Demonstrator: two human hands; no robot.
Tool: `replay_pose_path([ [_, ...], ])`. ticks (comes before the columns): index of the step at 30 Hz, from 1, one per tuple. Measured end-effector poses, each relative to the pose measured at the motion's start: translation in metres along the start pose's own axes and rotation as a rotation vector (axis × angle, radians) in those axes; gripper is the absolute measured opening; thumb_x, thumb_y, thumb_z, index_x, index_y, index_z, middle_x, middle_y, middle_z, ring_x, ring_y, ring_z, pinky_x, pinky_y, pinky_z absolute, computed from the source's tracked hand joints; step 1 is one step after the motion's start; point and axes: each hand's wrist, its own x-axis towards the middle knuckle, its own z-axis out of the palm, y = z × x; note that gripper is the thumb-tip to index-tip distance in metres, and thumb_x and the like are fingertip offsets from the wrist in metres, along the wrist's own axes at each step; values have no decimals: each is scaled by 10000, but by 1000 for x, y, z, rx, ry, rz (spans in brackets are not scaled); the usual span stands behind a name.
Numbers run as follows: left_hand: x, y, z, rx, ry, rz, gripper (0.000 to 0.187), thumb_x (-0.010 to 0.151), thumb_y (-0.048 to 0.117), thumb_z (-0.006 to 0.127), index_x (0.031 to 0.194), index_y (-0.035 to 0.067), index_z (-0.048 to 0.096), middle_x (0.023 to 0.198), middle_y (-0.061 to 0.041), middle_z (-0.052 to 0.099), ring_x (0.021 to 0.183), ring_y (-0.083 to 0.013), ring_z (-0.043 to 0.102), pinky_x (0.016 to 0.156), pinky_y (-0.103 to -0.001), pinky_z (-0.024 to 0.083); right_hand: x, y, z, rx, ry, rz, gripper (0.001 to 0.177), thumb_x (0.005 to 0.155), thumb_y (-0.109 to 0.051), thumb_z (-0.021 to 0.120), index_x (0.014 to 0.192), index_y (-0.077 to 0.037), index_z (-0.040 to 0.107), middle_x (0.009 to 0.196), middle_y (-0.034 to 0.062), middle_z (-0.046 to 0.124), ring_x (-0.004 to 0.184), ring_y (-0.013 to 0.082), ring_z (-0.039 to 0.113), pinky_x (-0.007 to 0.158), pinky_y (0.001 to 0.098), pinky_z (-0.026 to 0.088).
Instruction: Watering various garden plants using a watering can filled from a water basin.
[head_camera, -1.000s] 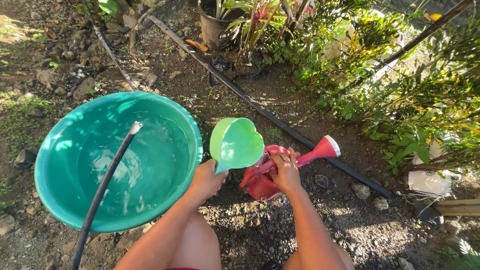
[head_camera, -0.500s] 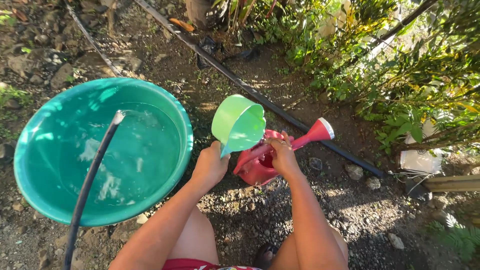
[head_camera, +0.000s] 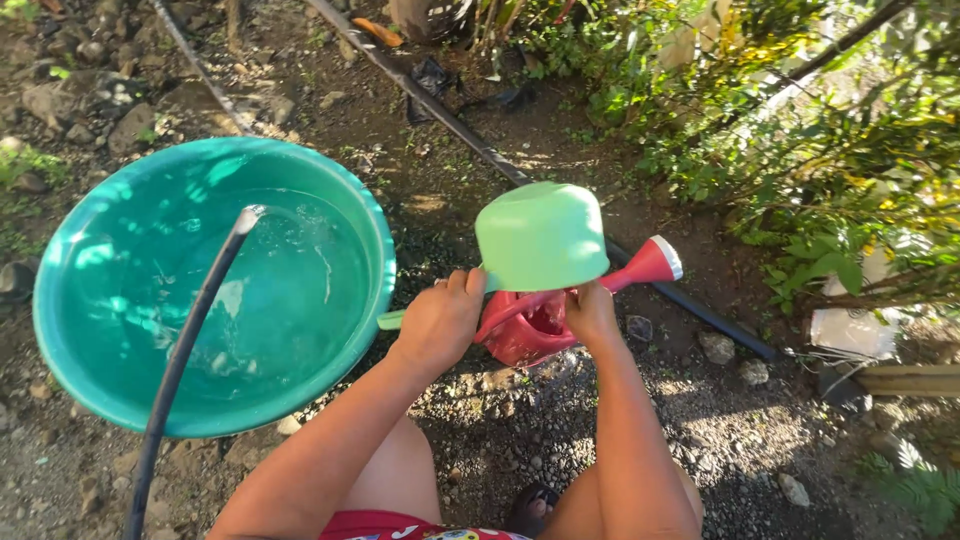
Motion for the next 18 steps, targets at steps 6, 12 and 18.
replay_pose_path([
  [6,-5,-75,10,48,69,-70,100,1008,87,493,1058,32,561,923,-216,681,794,-374,712,663,-470,583,-4,-4,-3,14,-20,-51,375,828,55,677,1173,-91,690,1203,174,701,1270,365,576,1031,434,493],
  [12,-65,-212,32,-86,62,-676,508,1045,334,244,1203,-7,586,1142,-339,654,1016,-509,640,897,-586,485,-1,7,5,160,33,-142,391,776,100,682,1109,-94,745,1247,126,706,1431,342,479,1108,415,471],
  [18,-152,-309,87,200,-14,-967,426,1100,244,292,1181,7,637,1189,-298,680,1010,-457,701,832,-555,575,0,9,11,110,49,-146,371,766,74,724,1097,-93,733,1258,103,707,1442,348,467,1142,421,438],
])
